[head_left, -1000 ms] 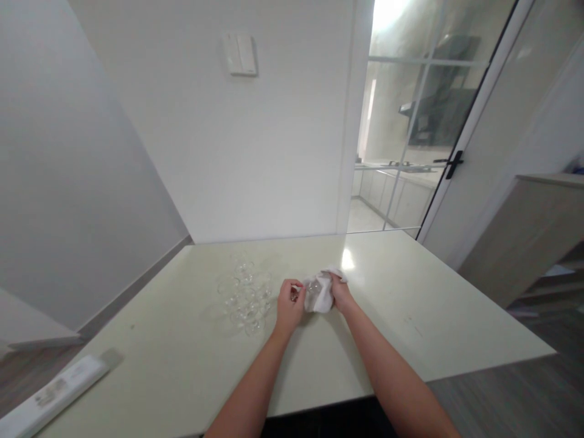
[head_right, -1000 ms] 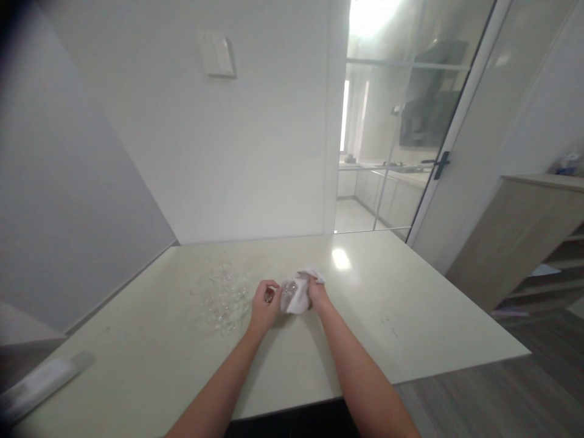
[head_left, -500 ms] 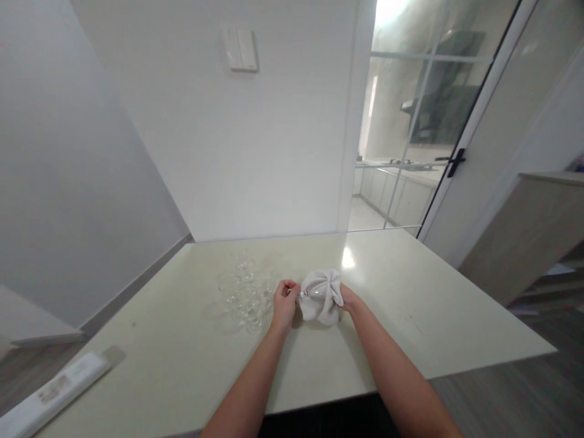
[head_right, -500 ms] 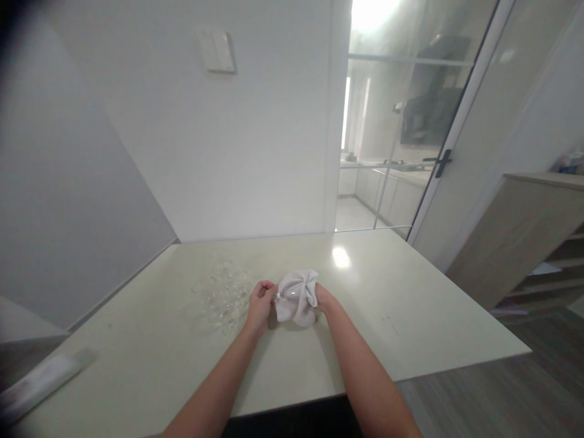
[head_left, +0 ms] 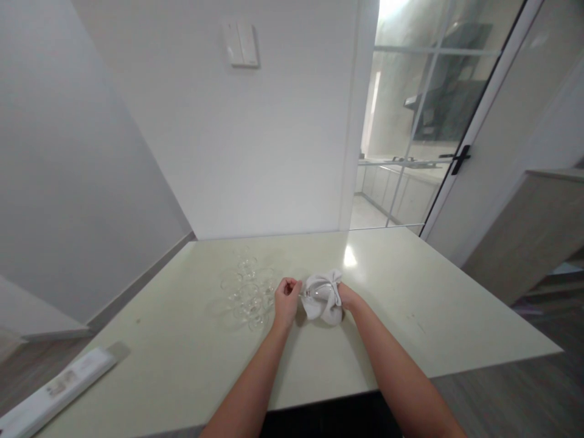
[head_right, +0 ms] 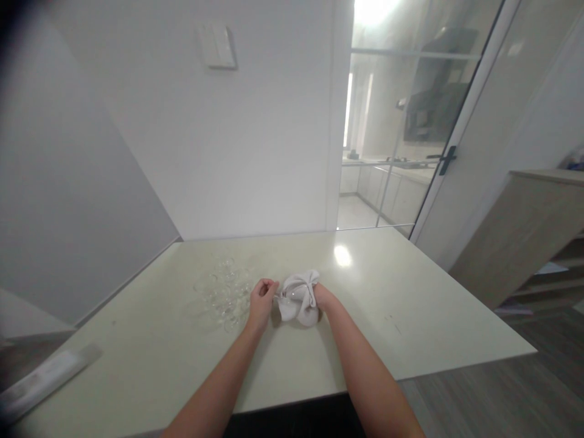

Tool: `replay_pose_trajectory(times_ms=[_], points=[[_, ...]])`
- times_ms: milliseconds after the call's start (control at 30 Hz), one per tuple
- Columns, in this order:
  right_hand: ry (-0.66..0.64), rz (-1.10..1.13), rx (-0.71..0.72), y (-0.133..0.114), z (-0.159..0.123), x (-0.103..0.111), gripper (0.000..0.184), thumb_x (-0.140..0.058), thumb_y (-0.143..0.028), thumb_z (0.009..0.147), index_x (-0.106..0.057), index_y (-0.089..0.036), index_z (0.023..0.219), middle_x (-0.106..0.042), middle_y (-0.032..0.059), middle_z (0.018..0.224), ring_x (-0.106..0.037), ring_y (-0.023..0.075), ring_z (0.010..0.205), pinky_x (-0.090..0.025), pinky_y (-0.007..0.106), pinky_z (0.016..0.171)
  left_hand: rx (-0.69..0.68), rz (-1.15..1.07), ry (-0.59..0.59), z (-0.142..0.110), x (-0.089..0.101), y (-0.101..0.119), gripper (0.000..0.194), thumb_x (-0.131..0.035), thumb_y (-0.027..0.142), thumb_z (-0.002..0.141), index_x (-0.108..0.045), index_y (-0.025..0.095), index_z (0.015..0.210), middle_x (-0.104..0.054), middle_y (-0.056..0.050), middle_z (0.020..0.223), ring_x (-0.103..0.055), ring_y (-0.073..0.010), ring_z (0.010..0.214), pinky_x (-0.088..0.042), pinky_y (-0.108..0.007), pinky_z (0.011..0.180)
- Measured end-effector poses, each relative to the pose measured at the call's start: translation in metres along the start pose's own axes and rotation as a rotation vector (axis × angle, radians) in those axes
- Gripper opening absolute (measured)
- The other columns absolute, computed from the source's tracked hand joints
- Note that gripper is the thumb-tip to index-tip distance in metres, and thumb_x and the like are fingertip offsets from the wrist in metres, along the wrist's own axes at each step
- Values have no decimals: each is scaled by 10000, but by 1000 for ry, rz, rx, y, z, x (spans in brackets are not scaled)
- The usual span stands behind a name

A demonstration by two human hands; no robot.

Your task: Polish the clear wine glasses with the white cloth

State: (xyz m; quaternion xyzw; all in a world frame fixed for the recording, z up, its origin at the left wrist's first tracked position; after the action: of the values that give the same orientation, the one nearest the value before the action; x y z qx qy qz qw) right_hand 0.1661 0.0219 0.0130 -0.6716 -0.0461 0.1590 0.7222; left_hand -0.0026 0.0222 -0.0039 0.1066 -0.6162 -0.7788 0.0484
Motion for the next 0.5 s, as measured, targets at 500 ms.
replay_pose_trajectory(times_ms=[500], points=[[30,-25,31,20,6,15,389,-858,-290,480,-753,-205,845,-770,76,873,-679,306,1012,-496,481,985,85,9,19,1,3,-4,272,-701,406,701,-547,183,696,-457,66,593,-399,-88,539,-317,-204,533]])
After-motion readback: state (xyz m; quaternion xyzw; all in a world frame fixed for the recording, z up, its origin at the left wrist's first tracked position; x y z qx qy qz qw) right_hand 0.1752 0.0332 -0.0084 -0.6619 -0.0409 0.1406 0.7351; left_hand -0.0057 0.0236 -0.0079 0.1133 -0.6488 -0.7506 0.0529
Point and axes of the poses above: each hand's wrist, its own z-axis towards the middle knuckle, its own x-axis out of the back of the hand, y = z × x, the point moved 1 cm from there along z, towards the middle knuckle
